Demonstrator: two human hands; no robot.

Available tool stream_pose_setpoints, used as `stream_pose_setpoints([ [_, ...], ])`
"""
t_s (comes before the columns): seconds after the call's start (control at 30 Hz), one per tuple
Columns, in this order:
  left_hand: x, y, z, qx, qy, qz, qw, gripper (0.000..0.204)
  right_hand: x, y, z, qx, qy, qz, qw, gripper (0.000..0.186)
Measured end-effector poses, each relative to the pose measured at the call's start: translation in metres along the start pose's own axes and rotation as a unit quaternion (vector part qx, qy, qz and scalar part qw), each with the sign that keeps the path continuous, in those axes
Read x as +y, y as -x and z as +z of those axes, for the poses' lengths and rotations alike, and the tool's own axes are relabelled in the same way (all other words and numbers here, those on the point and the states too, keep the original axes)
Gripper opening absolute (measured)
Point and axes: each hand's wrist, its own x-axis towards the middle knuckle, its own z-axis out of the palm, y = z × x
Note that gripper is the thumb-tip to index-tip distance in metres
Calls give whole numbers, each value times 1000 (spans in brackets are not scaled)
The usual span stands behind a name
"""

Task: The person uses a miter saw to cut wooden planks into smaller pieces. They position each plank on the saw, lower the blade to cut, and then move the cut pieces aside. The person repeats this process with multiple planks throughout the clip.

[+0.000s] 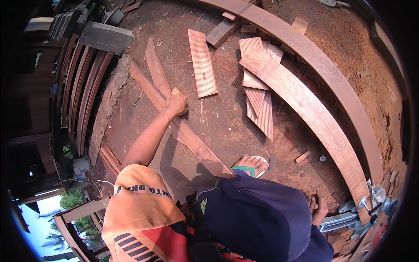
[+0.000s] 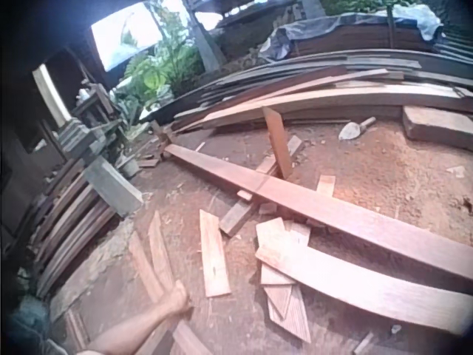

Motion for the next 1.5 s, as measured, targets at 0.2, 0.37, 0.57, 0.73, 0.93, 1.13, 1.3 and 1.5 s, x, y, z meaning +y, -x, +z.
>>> stream_pose_setpoints([
  [0.2, -53, -23, 34, 48, 52, -106, 992, 47, -13, -19, -17, -28, 36, -27, 999, 27],
  [0.37, -64, -52, 0, -44, -26, -112, 992, 87, -13, -30, -17, -6, 58, -76, 995, 28],
  [0.57, -64, -62, 18, 47, 61, -103, 992, 86, -36, -94, -68, -4, 100, -168, 981, 30],
  [0.73, -52, -74, 5, 241, 614, -68, 749, 68, -63, -154, -90, -19, 213, -175, 961, 78],
  [0.93, 80, -31, -81, 160, 607, -13, 778, 86, -66, -183, -44, -72, 288, -76, 952, 140],
  [1.13, 149, -7, -103, 235, 530, 35, 814, 76, -65, -193, -18, -30, 269, -96, 958, 130],
  [1.3, 176, -7, -89, 312, 447, 44, 837, 66, -76, -204, -17, -34, 247, -60, 967, 118],
  [1.5, 194, -5, -92, 318, 448, 17, 835, 64, -69, -202, -16, -16, 235, -74, 969, 115],
])
